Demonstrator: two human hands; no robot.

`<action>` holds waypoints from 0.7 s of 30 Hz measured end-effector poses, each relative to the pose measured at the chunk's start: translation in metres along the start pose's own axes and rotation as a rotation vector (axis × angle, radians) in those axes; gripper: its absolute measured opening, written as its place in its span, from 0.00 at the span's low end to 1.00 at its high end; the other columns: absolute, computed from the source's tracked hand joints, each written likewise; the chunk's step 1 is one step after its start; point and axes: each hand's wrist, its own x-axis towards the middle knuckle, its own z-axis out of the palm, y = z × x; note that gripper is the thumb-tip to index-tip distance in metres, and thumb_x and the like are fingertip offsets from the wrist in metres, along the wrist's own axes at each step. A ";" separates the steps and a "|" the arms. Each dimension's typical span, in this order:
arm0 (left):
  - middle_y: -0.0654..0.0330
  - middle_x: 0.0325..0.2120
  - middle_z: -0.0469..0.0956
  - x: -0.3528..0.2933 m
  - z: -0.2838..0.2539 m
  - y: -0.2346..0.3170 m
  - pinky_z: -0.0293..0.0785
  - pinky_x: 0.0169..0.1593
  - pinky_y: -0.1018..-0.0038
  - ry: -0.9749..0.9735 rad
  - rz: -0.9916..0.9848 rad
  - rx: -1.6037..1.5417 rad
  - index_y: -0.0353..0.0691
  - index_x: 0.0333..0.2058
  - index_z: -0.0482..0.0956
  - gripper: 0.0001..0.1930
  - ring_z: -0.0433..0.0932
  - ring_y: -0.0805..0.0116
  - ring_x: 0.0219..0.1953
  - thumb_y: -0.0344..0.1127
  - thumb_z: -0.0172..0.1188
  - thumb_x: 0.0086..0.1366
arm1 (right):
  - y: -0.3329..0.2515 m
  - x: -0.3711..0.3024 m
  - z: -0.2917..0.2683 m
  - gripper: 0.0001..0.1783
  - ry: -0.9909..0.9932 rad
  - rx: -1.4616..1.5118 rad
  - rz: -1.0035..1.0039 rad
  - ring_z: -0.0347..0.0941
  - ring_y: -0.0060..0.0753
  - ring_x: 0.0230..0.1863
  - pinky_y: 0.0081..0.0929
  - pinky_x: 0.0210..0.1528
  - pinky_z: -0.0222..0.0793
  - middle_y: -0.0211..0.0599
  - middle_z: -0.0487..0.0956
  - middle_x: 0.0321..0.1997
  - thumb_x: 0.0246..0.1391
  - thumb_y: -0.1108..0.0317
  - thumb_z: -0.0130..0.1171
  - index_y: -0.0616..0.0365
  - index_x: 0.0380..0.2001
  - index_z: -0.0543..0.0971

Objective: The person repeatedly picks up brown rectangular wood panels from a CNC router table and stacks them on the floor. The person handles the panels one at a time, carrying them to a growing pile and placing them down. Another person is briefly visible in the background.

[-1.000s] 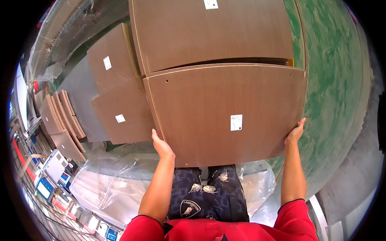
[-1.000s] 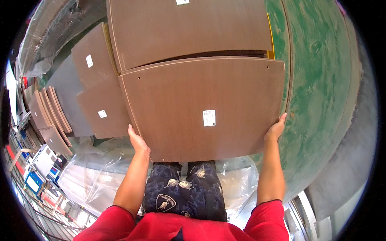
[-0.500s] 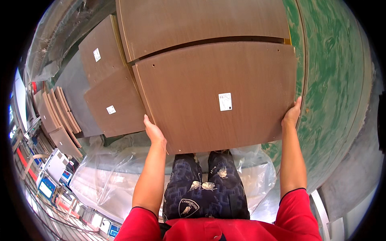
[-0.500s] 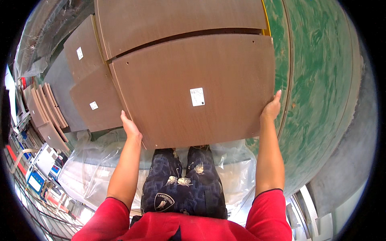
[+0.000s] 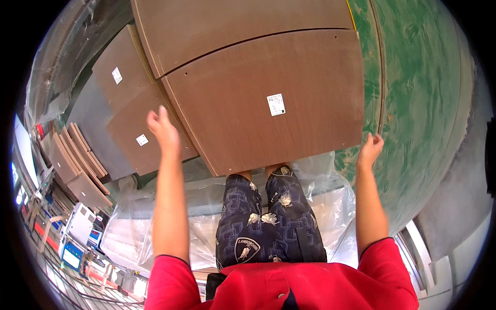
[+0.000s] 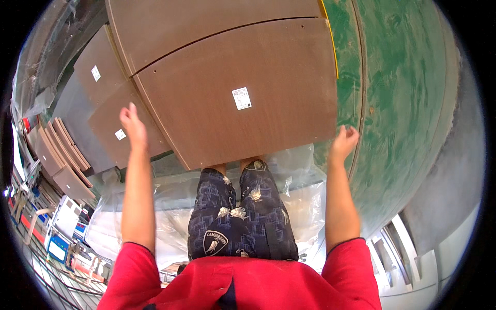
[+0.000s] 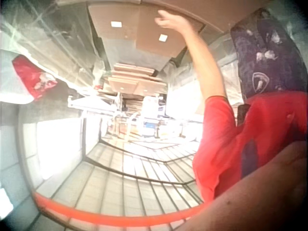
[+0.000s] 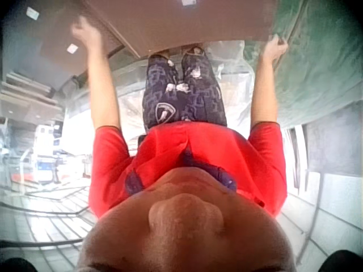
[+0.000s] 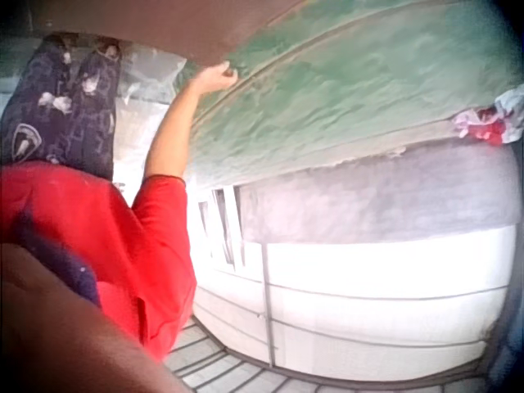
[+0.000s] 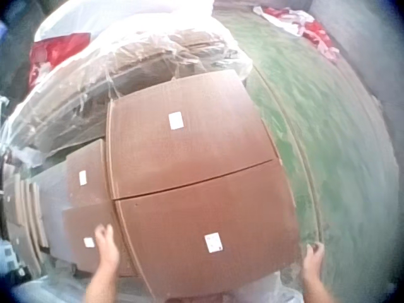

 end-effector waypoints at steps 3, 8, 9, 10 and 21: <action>0.41 0.62 0.62 0.089 0.009 0.045 0.56 0.68 0.61 0.065 0.104 -0.005 0.25 0.63 0.60 0.41 0.62 0.51 0.65 0.58 0.55 0.68 | 0.068 -0.048 0.001 0.30 -0.021 0.271 0.392 0.69 0.42 0.56 0.40 0.59 0.63 0.46 0.71 0.56 0.61 0.53 0.59 0.65 0.56 0.67; 0.47 0.67 0.58 0.182 0.025 0.103 0.58 0.67 0.64 -0.349 -0.080 -0.032 0.28 0.68 0.55 0.47 0.62 0.56 0.67 0.67 0.49 0.68 | 0.000 -0.144 0.032 0.38 -0.466 0.918 0.918 0.62 0.47 0.67 0.50 0.65 0.58 0.43 0.66 0.67 0.59 0.45 0.59 0.55 0.65 0.63; 0.46 0.70 0.54 0.205 0.032 0.102 0.55 0.70 0.62 -0.439 -0.092 -0.114 0.29 0.69 0.53 0.49 0.58 0.54 0.70 0.69 0.49 0.67 | -0.017 -0.147 0.042 0.37 -0.568 1.068 0.930 0.60 0.47 0.68 0.49 0.65 0.60 0.42 0.67 0.67 0.60 0.45 0.58 0.54 0.65 0.63; 0.46 0.70 0.56 0.193 0.048 0.119 0.55 0.69 0.63 -0.550 -0.056 -0.226 0.29 0.69 0.53 0.51 0.60 0.54 0.69 0.70 0.49 0.66 | -0.029 -0.149 0.055 0.37 -0.539 1.131 0.919 0.60 0.47 0.69 0.49 0.65 0.59 0.40 0.66 0.69 0.60 0.45 0.58 0.53 0.66 0.63; 0.40 0.54 0.72 0.195 0.080 0.104 0.66 0.60 0.63 -0.223 0.135 0.206 0.18 0.55 0.66 0.52 0.72 0.52 0.56 0.75 0.47 0.63 | -0.066 -0.151 0.065 0.42 -0.465 1.104 1.017 0.55 0.44 0.73 0.49 0.72 0.47 0.35 0.63 0.73 0.60 0.43 0.59 0.54 0.69 0.58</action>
